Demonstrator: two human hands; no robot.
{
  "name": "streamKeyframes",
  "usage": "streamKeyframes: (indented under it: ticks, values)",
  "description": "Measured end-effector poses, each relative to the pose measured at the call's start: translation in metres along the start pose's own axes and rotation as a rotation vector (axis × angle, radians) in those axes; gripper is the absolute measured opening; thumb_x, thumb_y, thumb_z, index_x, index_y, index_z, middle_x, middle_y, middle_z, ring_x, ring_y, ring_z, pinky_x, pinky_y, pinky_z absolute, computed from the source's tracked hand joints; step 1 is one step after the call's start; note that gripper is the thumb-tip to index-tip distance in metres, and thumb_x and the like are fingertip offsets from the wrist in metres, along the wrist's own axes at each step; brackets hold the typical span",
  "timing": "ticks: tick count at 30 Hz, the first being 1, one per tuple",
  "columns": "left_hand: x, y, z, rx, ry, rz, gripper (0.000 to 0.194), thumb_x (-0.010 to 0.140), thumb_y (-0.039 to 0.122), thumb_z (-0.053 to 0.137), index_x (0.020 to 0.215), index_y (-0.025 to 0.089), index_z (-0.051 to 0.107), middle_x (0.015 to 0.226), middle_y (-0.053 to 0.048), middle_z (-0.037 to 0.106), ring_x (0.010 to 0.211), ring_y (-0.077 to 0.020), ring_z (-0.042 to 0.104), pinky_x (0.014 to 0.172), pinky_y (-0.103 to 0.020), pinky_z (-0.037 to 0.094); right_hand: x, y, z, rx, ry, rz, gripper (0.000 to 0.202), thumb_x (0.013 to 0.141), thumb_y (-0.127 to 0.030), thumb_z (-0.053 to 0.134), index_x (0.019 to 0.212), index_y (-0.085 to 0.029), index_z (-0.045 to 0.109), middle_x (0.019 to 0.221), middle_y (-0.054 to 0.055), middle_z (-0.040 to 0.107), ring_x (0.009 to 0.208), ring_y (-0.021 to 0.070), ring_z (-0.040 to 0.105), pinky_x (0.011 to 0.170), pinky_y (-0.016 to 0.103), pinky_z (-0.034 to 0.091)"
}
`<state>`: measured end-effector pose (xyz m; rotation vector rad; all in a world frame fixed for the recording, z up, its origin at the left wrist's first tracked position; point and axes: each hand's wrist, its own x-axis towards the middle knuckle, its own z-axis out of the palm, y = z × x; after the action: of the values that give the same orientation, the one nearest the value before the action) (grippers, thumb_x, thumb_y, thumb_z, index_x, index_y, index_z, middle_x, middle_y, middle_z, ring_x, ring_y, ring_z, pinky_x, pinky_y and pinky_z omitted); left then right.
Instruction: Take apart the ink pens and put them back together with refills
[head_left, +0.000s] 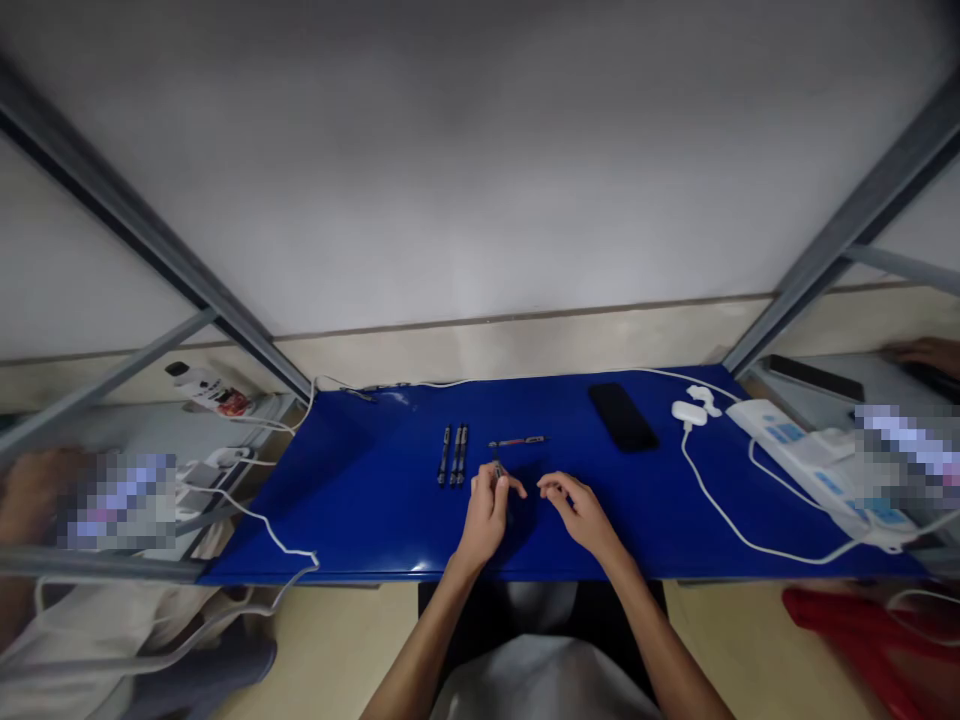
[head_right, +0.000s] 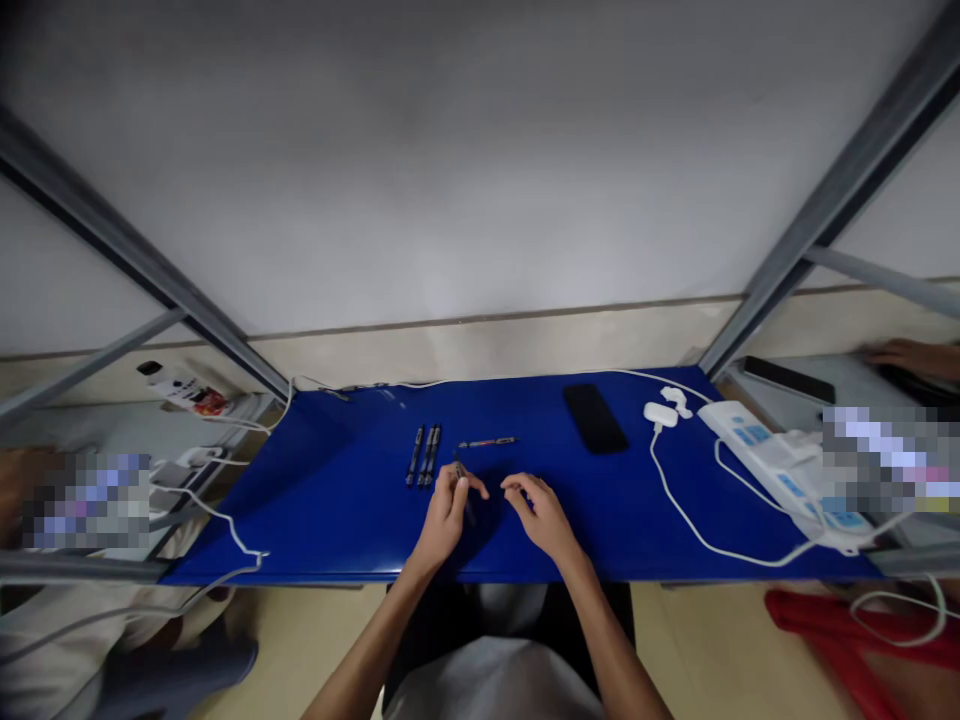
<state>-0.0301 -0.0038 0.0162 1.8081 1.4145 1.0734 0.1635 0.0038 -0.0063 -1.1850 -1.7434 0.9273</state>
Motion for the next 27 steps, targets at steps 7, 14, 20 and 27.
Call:
streamKeyframes:
  ticks: [7, 14, 20, 27]
  values:
    - [0.009, 0.009, 0.014, -0.505, 0.099, -0.15, 0.026, 0.097, 0.049, 0.036, 0.101, 0.023, 0.039, 0.107, -0.009, 0.071, 0.1, -0.0182, 0.066, 0.085, -0.034, 0.049, -0.007, -0.006, 0.016, 0.437, 0.029, 0.128, 0.031, 0.091, -0.043, 0.056, 0.113, -0.023, 0.064, 0.08, 0.003, 0.067, 0.076, 0.0189, 0.064, 0.073, 0.033, 0.05]
    - [0.001, -0.011, 0.013, -0.631, -0.08, -0.303, 0.039, 0.082, 0.049, 0.065, 0.096, 0.013, 0.064, 0.078, -0.008, 0.073, 0.063, -0.015, 0.065, 0.065, -0.028, 0.051, -0.002, 0.011, 0.014, 0.789, 0.413, 0.229, 0.023, 0.082, -0.041, 0.068, 0.091, -0.02, 0.068, 0.06, -0.001, 0.052, 0.061, 0.0164, 0.053, 0.062, 0.032, 0.046]
    - [0.001, -0.01, 0.03, -0.6, -0.217, -0.31, 0.039, 0.082, 0.05, 0.065, 0.093, 0.013, 0.065, 0.076, -0.008, 0.073, 0.065, -0.0161, 0.066, 0.069, -0.03, 0.053, 0.003, 0.009, 0.02, 0.997, 0.477, 0.283, 0.039, 0.089, -0.06, 0.047, 0.08, -0.024, 0.056, 0.088, 0.007, 0.062, 0.085, 0.0235, 0.061, 0.074, 0.041, 0.052]
    - [0.008, -0.002, 0.041, -0.239, -0.138, -0.128, 0.029, 0.089, 0.045, 0.056, 0.09, 0.019, 0.069, 0.088, -0.005, 0.073, 0.083, -0.0183, 0.066, 0.078, -0.031, 0.051, 0.0, 0.003, 0.015, 1.156, 0.453, 0.251, 0.05, 0.091, -0.067, 0.028, 0.063, -0.026, 0.034, 0.062, -0.001, 0.038, 0.063, 0.0209, 0.048, 0.082, 0.05, 0.05]
